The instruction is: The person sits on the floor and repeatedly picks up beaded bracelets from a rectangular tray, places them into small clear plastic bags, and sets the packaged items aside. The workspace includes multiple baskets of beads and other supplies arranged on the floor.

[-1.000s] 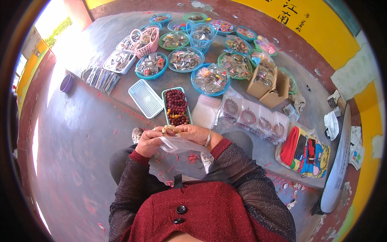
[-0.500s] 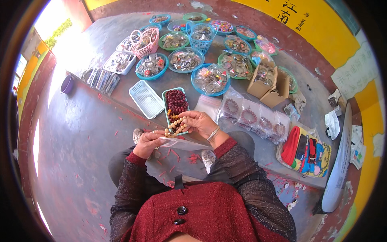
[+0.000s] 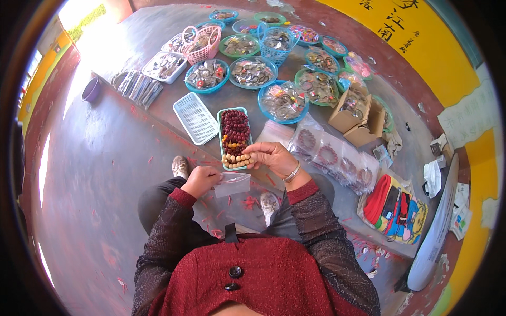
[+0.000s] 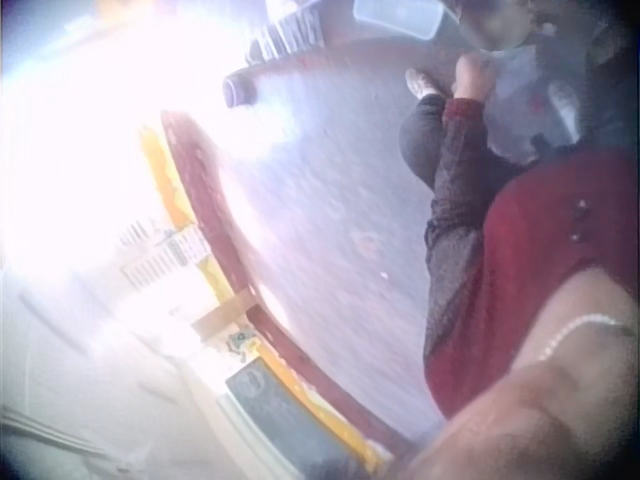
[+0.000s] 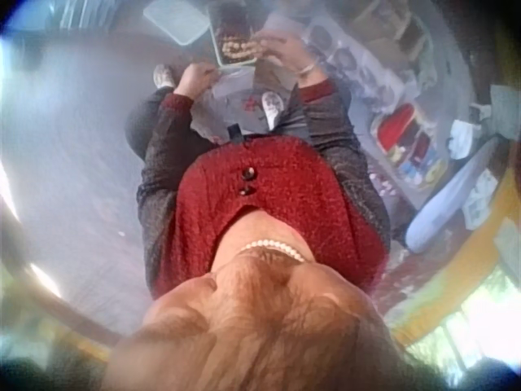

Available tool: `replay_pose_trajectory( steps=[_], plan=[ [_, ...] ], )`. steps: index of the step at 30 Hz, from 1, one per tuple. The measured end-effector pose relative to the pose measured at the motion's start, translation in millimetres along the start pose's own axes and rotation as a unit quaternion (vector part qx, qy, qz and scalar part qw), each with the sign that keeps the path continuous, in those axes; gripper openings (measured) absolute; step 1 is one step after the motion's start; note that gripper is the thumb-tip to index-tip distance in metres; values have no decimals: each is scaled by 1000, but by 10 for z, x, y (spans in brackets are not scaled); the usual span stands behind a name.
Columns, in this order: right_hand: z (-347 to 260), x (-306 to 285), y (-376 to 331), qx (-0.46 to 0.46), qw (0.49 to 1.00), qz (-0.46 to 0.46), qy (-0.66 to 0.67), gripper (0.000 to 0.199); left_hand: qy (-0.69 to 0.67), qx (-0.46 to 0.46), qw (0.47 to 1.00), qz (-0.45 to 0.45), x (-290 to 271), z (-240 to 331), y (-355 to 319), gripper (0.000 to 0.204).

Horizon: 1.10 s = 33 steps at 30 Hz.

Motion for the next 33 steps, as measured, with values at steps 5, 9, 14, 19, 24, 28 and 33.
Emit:
replay_pose_trajectory(
  steps=[5,9,14,19,24,28,33],
  plan=[
    [37,212,-14,6,997,-39,-65,22,5,-17,1000,-7,99,-65,19,19],
    [35,324,-8,16,991,-56,-122,21,28,11,1000,0,141,-72,27,22],
    [83,304,-6,57,985,-44,-157,20,18,14,1000,-21,127,30,9,23],
    [208,250,53,47,988,-31,-142,14,0,-2,1000,-8,144,-40,19,21],
    [170,442,47,-17,936,-49,-348,16,7,26,1000,-15,181,4,36,20],
    [128,670,46,-112,837,-83,-530,19,16,55,998,8,177,-2,56,19],
    [172,665,56,-118,861,-73,-490,18,9,46,999,5,130,18,46,17]
  ],
)
Point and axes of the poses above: each hand's wrist, its own y-axis towards the middle knuckle, its own x-axis out of the palm, z = x × y, the point moved 9 cm from there along y, towards the middle knuckle, and after that the axes turned 6 degrees about y, right-handed, at the moved point
